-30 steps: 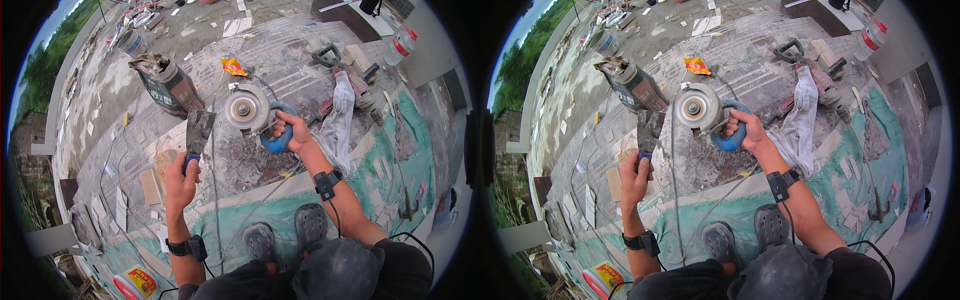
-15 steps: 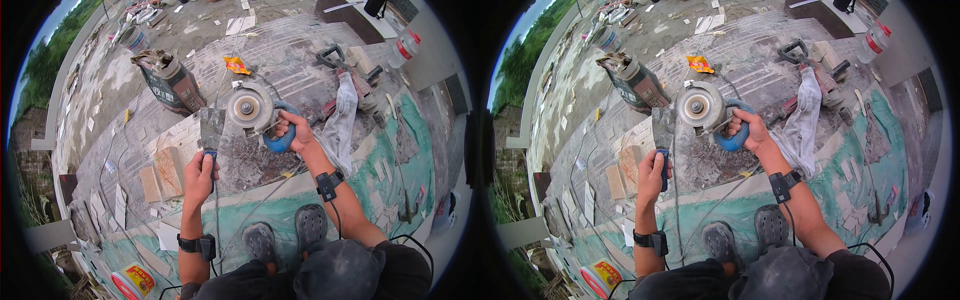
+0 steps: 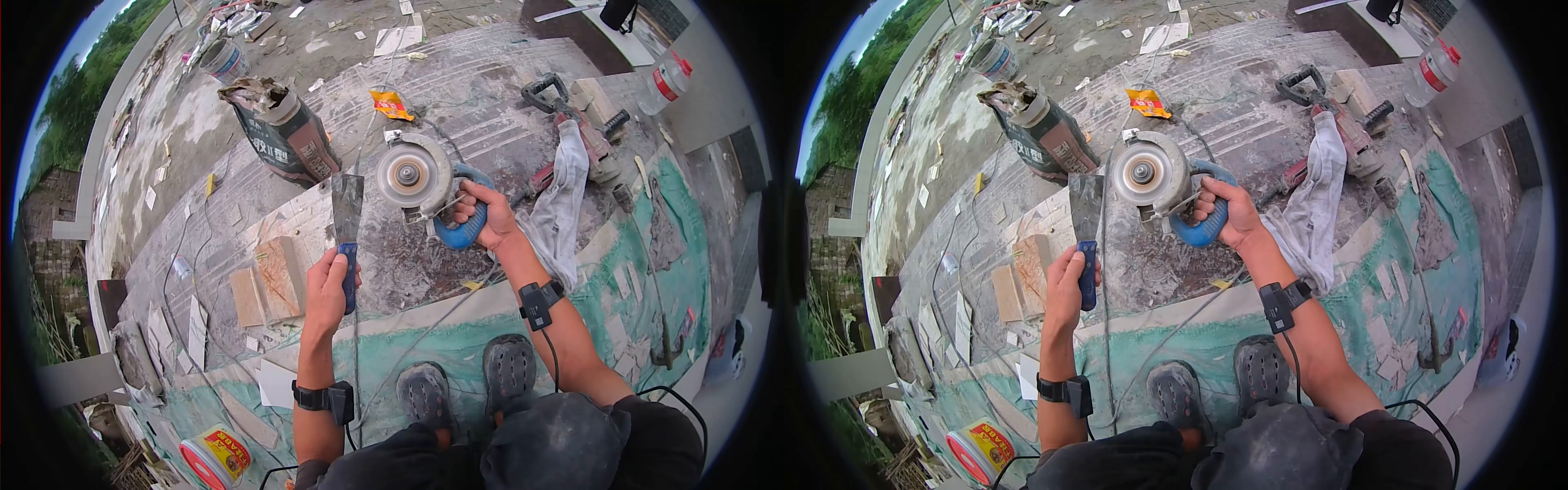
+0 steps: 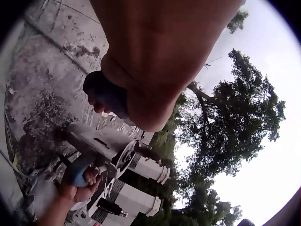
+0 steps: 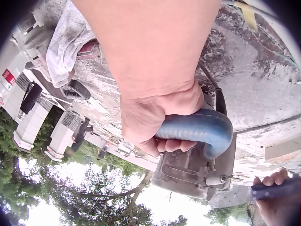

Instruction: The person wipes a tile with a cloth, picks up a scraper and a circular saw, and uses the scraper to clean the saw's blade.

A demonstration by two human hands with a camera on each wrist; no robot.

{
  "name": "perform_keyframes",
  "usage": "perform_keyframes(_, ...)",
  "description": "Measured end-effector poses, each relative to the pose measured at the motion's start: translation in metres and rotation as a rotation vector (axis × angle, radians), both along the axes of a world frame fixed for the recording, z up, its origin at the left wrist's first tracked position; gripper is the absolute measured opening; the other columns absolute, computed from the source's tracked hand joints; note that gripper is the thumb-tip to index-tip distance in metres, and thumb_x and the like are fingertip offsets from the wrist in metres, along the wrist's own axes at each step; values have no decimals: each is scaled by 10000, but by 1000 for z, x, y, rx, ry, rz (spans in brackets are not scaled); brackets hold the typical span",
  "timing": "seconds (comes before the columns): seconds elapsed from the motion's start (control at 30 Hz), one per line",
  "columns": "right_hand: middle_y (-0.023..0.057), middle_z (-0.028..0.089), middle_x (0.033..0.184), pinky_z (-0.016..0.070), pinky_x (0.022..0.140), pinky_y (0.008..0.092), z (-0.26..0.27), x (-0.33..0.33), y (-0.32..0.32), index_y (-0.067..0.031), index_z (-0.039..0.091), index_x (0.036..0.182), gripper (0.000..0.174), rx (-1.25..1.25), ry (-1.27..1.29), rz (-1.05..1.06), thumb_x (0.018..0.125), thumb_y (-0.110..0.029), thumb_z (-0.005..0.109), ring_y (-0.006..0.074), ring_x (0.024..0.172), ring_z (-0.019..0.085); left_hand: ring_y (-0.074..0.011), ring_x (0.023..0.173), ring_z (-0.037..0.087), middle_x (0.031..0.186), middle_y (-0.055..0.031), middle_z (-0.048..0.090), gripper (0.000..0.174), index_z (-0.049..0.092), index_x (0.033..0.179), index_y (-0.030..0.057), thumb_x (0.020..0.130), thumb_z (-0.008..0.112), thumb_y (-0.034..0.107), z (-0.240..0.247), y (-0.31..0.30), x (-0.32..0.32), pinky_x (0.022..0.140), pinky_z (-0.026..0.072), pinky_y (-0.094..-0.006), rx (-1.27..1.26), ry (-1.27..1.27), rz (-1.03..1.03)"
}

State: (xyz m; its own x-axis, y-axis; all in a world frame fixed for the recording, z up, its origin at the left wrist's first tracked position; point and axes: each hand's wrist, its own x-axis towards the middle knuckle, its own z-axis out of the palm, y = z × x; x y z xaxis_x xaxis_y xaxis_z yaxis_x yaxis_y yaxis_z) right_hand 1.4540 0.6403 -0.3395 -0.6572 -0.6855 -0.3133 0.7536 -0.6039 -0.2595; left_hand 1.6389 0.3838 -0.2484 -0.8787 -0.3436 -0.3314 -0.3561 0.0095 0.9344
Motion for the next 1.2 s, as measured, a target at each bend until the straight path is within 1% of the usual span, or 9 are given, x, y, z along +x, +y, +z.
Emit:
perform_keyframes(0.07, -26, 521, 722, 483, 611, 296, 0, 0, 0, -90, 577, 901, 144, 1, 7, -1, 1013, -180, 568, 99, 630, 530, -115, 667, 600, 823, -61, 639, 301, 614, 1027, -9, 1052, 462, 249, -3, 0, 1, 605, 493, -261, 0, 3, 0)
perform_keyframes(0.23, -27, 521, 716, 482, 608, 296, -1, 0, -1, -88, 586, 897, 144, -14, 7, 0, 1008, -179, 576, 99, 623, 528, -133, 597, 604, 795, -64, 633, 261, 572, 1098, -1, 1051, 483, 240, 1, 9, -3, 516, 498, -260, 328, -90, 65)
perform_keyframes(0.53, -26, 527, 695, 470, 589, 278, -4, -1, -2, -74, 594, 1014, 94, 11, 15, -10, 1000, -164, 574, 85, 608, 525, -150, 547, 600, 757, -88, 623, 244, 543, 1080, 8, 1055, 479, 242, -2, 19, -6, 467, 494, -269, 381, -30, 73)
perform_keyframes(0.6, -27, 454, 688, 475, 606, 313, 0, -1, -2, -104, 561, 875, 143, 50, -7, -10, 990, -182, 597, 102, 621, 501, -147, 541, 599, 758, -90, 626, 246, 541, 1087, 8, 1057, 476, 244, -5, 21, -6, 462, 492, -265, 358, -26, 57)
perform_keyframes(0.63, -27, 454, 688, 475, 606, 313, 0, -1, -3, -104, 561, 875, 143, 51, -7, -8, 990, -182, 597, 102, 621, 501, -145, 535, 598, 759, -92, 630, 249, 539, 1095, 9, 1059, 472, 245, -4, 22, -7, 458, 490, -261, 335, -22, 39)
perform_keyframes(0.7, -23, 547, 703, 469, 581, 270, -1, 0, -3, -57, 601, 1061, 129, 43, -1, -20, 994, -164, 577, 83, 599, 534, -142, 532, 599, 762, -96, 634, 255, 534, 1103, 5, 1061, 468, 248, 0, 27, -9, 455, 490, -258, 323, -16, 48)
perform_keyframes(1.0, -10, 539, 706, 486, 594, 285, 1, 0, -2, -92, 563, 914, 128, 18, 4, -17, 1012, -174, 564, 114, 626, 552, -150, 520, 608, 771, -111, 635, 301, 519, 1160, -34, 1058, 488, 247, 7, 35, -21, 438, 503, -268, 279, 28, 100)
perform_keyframes(1.13, -3, 538, 712, 492, 599, 295, -3, -1, -2, -81, 564, 911, 141, -9, 7, -10, 1019, -172, 555, 120, 628, 553, -159, 513, 608, 776, -111, 629, 335, 495, 1201, -41, 1051, 509, 258, 2, 35, -26, 412, 495, -279, 276, 11, 122)
perform_keyframes(1.2, -3, 543, 721, 496, 602, 301, -2, 0, -2, -76, 564, 906, 151, -10, 11, -7, 1020, -174, 553, 122, 631, 554, -156, 506, 604, 766, -108, 629, 310, 508, 1149, -28, 1047, 516, 266, 2, 38, -28, 409, 493, -273, 269, 30, 159)
